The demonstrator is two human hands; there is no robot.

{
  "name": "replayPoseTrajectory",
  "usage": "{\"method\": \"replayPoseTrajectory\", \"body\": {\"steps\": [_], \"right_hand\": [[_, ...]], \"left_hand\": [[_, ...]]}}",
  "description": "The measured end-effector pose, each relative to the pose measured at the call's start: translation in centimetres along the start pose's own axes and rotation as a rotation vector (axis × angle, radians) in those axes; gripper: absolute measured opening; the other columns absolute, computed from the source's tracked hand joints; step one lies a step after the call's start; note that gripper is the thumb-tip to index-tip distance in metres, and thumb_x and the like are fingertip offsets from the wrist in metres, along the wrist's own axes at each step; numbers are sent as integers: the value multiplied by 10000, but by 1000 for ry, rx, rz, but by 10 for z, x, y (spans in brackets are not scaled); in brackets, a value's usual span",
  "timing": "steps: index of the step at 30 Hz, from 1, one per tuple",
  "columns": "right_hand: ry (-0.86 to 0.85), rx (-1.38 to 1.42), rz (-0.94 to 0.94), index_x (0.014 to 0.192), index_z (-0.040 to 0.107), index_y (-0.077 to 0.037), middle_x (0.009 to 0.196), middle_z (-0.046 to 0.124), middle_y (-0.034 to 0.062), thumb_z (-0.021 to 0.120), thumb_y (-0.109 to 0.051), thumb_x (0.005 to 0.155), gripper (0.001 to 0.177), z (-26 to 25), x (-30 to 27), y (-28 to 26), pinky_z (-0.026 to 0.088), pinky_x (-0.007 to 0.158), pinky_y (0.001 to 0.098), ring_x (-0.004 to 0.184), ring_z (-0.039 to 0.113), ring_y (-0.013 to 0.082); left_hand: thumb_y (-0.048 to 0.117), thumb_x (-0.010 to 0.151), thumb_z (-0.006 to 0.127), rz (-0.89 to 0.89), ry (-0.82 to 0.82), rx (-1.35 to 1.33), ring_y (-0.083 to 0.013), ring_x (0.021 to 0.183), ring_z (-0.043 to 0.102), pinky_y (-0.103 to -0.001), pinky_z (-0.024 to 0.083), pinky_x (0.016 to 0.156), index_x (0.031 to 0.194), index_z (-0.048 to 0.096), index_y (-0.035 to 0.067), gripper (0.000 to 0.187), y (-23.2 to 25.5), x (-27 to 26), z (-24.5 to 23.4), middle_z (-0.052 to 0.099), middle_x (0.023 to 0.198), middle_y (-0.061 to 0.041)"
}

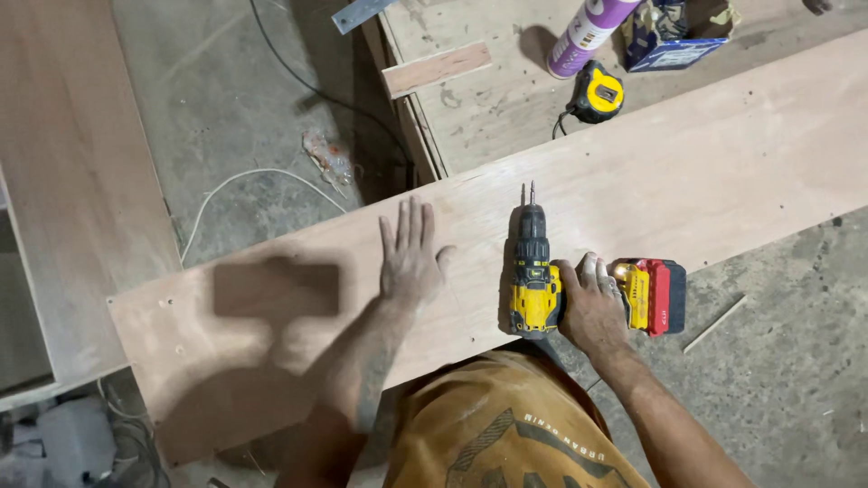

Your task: The person assembles a wooden structure by drilling screws into a board and using an angle grinder to sand or cut pieces of wood in a workshop.

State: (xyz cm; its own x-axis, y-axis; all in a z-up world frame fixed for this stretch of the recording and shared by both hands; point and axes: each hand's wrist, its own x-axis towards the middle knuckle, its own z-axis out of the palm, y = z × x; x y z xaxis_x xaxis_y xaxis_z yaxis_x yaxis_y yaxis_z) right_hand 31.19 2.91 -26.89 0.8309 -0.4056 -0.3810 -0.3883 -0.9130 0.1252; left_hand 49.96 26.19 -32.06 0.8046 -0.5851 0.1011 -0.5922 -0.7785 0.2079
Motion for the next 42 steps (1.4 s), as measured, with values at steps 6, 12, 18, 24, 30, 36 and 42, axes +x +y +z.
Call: {"method": "replayPoseTrajectory", "body": {"steps": [6, 12, 18, 24, 30, 36, 42], "right_hand": [[153, -23, -29, 1548, 397, -307, 1552, 498, 206, 579, -219, 830, 746, 25, 2, 7, 454, 1151, 485, 1462, 489, 379], [63, 82, -18, 1525, 399, -320, 1518, 472, 148, 653, -274, 749, 818, -5, -3, 3, 481, 1039, 544, 1329, 530, 424], [159, 102, -155, 1417, 510, -178, 1289, 587, 198, 747, -245, 668, 789, 17, 4, 13, 496, 985, 572, 1223, 598, 440], [216, 52, -176, 1456, 497, -192, 1247, 606, 168, 697, -303, 678, 811, 17, 4, 17, 539, 898, 583, 1183, 627, 414], [70, 66, -143, 1531, 413, -214, 1346, 614, 139, 742, -289, 694, 902, -6, -7, 12, 575, 875, 594, 1172, 641, 402], [11, 51, -62, 1558, 353, -258, 1226, 681, 221, 672, -360, 783, 844, -16, -17, -5, 616, 778, 595, 996, 732, 488], [-10, 299, 103, 1434, 648, -271, 931, 818, 172, 694, -224, 738, 699, -58, -60, -68, 593, 723, 425, 785, 770, 378]], "left_hand": [[583, 1004, 455, 123, -37, 14, -307, 1582, 187, -593, -19, 1271, 1561, 411, 49, 773, 41, -84, -3, 297, 1679, -189], [714, 828, 628, 156, 39, -16, -262, 1553, 318, -570, 139, 1282, 1551, 467, 89, 969, 49, -130, -11, 386, 1656, -133], [856, 928, 161, -282, -5, 200, -317, 1584, 28, -534, -44, 1281, 1616, 68, 78, 1043, -13, -165, -4, 16, 1700, -179], [745, 927, 316, -935, 38, 45, -312, 1584, 78, -564, 3, 1264, 1629, 158, 65, 990, -95, -235, -32, 94, 1711, -160], [698, 945, 417, -961, 37, 22, -274, 1600, 66, -588, -8, 1261, 1644, 196, 93, 950, -126, -246, -28, 128, 1730, -124], [630, 978, 413, -851, 14, 54, -269, 1587, 152, -634, 91, 1236, 1622, 286, 139, 819, -212, -226, -34, 215, 1717, -93], [512, 787, 701, -559, 130, 33, -289, 1485, 356, -606, 215, 1175, 1466, 518, 158, 788, -365, -180, -35, 446, 1591, -59]]}}
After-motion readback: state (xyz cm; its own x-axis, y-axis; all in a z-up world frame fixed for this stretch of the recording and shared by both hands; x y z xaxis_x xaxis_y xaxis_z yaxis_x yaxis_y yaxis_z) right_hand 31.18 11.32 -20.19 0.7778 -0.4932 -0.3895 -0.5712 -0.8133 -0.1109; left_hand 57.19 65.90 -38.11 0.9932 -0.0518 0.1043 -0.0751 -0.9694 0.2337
